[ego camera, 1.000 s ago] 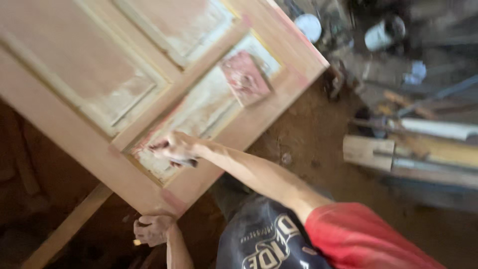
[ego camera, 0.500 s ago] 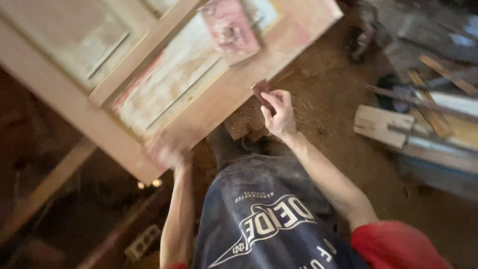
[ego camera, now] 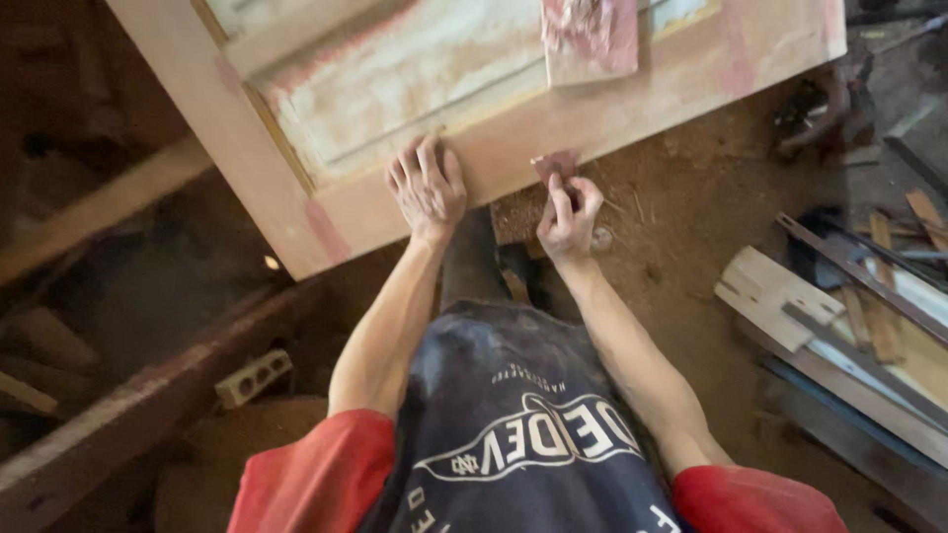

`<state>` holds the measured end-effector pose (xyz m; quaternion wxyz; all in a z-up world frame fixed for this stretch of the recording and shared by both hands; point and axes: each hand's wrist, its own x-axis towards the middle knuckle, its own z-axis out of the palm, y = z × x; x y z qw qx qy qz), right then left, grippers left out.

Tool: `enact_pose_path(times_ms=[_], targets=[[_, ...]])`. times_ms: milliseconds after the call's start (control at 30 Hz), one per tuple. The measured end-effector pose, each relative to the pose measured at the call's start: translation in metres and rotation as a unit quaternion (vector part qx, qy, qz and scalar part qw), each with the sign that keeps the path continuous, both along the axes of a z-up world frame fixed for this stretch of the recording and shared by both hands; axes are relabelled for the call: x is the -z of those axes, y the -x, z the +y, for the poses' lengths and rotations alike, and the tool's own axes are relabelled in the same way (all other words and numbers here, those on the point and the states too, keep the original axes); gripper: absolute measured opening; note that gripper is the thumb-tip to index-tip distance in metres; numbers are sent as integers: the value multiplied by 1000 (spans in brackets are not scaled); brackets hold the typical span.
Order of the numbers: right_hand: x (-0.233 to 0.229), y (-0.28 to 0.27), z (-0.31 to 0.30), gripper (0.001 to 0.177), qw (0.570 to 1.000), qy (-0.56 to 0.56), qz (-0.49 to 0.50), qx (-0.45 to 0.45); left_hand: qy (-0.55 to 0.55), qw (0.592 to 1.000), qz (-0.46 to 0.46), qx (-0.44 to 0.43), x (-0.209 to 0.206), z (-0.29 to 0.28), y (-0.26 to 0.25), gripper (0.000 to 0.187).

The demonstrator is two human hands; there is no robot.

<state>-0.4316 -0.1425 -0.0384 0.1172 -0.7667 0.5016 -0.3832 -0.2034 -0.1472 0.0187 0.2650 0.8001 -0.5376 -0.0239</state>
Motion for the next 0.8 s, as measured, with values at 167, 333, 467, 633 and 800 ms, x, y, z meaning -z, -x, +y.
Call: enact_pose_path(times_ms=[167,333,467,633,800], targets=[[5,22,10,46,998,-34,34,-36,0,1000,18,0,1,-1,-3,32],[-30,68,19,37,988,-107,111,-21,-10,999,31,-1,-1,3,-5,32],[-54,71,23,22,996,-85,14,7,-9,999,50,0,-3,6,-7,31],[-57,24,6,20,929,-307,-206,13,1,999,53,-4,-2,3,-8,33],[-30,-16,-5,22,894,-389,-224,16,-3,999,54,-3,1,3,-12,29]])
